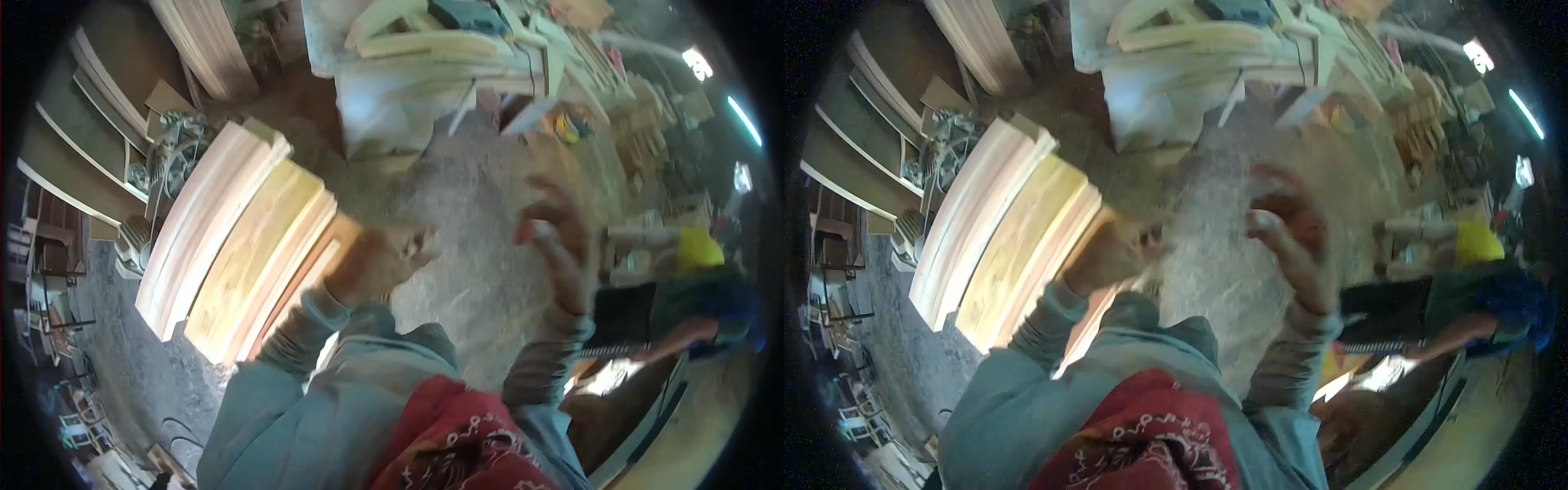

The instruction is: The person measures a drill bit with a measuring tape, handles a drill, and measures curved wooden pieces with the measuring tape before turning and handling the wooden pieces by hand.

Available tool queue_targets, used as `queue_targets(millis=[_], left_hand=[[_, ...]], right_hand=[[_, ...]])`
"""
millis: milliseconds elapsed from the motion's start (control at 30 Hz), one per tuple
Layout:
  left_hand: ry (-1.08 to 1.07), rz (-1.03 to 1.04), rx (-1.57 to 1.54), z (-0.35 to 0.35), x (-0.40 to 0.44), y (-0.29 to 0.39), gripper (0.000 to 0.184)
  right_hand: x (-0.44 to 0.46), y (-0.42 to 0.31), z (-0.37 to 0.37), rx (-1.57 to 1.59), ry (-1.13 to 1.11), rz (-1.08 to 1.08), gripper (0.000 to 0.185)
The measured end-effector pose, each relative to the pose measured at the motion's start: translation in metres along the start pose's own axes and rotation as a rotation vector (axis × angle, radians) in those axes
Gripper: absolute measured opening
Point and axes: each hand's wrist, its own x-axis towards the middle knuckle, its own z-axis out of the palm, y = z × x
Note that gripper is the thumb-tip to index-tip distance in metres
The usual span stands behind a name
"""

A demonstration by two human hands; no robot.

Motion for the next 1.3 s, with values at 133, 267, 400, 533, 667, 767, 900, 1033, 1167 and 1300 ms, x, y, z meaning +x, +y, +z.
queue_targets(millis=[133,267,400,533,667,767,900,1033,1167,1300], left_hand=[[-0.332,-0.281,0.094,0.078,-0.048,-0.145,0.041],[-0.333,-0.786,0.050,0.080,-0.069,-0.156,0.045],[0.146,-1.277,0.054,0.099,-0.117,-0.191,0.041],[0.778,-1.514,-0.030,0.185,-0.191,-0.174,0.048],[0.851,-1.831,-0.367,0.207,-0.151,-0.089,0.053],[0.999,-1.946,-0.406,0.254,-0.157,-0.069,0.051],[1.181,-1.918,-0.565,0.316,-0.173,-0.055,0.051],[1.326,-1.843,-0.659,0.371,-0.196,-0.045,0.051],[1.465,-1.670,-0.714,0.398,-0.226,-0.054,0.050],[1.480,-1.375,-0.505,0.327,-0.256,-0.041,0.050]], right_hand=[[0.125,0.098,-0.033,0.039,-0.061,0.391,0.065],[0.270,0.239,-0.069,-0.508,0.029,0.005,0.068],[0.463,0.333,-0.098,-0.942,-0.056,-0.036,0.071],[0.606,0.426,-0.107,-1.069,-0.405,-0.153,0.071],[0.694,0.493,-0.075,-1.121,-0.622,-0.232,0.070],[0.731,0.508,-0.069,-1.150,-0.708,-0.269,0.070],[0.759,0.491,-0.075,-1.053,-0.848,-0.304,0.070],[0.732,0.452,-0.088,-0.505,-1.213,-0.257,0.071],[0.500,0.348,0.003,-0.469,-1.253,-0.100,0.061],[0.257,0.322,0.125,-0.459,-1.286,-0.124,0.074]])
